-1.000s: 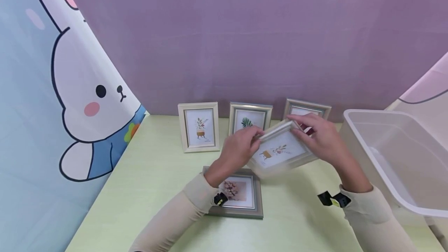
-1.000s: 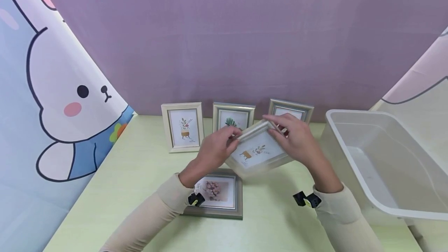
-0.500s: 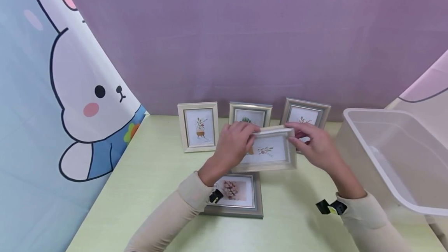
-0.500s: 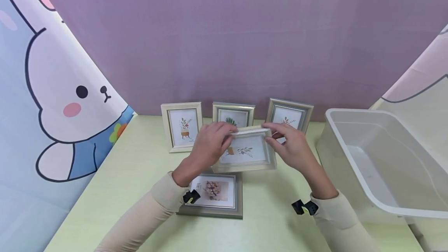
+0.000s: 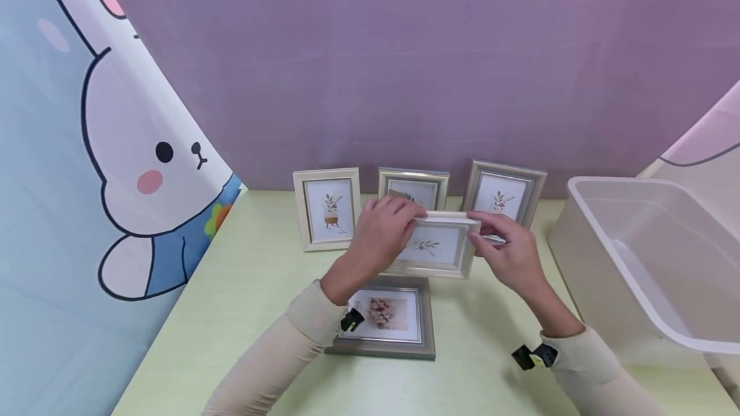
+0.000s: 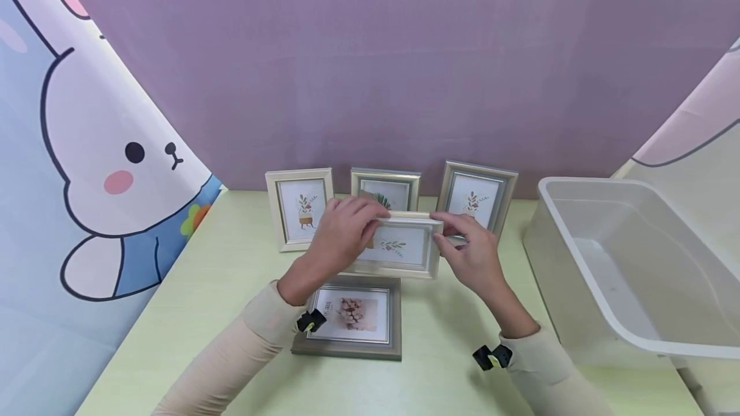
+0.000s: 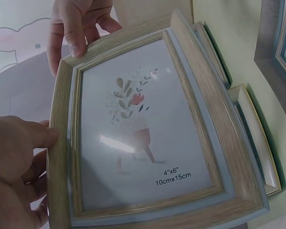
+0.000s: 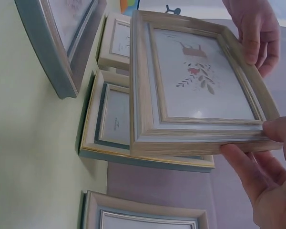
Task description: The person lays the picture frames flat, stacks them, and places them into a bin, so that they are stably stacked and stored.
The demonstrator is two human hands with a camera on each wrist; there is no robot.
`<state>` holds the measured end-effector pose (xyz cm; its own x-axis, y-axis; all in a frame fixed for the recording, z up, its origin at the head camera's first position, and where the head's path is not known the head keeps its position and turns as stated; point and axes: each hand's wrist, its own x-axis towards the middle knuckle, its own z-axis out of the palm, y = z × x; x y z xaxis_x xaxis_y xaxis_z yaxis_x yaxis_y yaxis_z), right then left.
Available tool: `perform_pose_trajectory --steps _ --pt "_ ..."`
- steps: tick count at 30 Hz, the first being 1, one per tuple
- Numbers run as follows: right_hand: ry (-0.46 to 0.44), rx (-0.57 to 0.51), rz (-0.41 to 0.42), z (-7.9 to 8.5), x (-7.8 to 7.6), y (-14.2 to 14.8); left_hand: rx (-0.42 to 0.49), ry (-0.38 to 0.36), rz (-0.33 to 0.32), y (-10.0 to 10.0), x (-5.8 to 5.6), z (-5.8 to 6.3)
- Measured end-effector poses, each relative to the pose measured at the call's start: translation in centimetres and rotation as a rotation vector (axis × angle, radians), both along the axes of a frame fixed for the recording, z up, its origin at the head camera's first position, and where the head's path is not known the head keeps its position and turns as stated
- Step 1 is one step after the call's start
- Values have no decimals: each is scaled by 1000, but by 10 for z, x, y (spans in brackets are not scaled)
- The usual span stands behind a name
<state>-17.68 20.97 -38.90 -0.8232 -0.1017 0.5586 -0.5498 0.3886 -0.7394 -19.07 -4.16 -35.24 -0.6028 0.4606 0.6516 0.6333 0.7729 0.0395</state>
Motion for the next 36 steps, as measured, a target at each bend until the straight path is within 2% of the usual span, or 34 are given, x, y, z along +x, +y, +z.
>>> perform_pose_trajectory --steps 4,11,15,20,23,28,36 --pt "15 -30 -2 -2 0 -2 -3 -27 1 -2 0 2" --pt "32 -38 1 -4 0 -5 -2 -163 -4 -17 2 8" --pt "43 -52 12 -4 1 -4 45 -238 -7 -32 3 15" --pt "60 -71 12 -3 2 -2 122 -274 -9 -52 1 19" --pt "54 -85 3 -3 2 -1 172 -323 -37 -63 -2 20" --pt "55 -94 1 -3 4 -3 290 -513 -103 -80 -8 20" --pt "97 -99 59 -4 7 -4 537 -912 -259 -102 -25 4"
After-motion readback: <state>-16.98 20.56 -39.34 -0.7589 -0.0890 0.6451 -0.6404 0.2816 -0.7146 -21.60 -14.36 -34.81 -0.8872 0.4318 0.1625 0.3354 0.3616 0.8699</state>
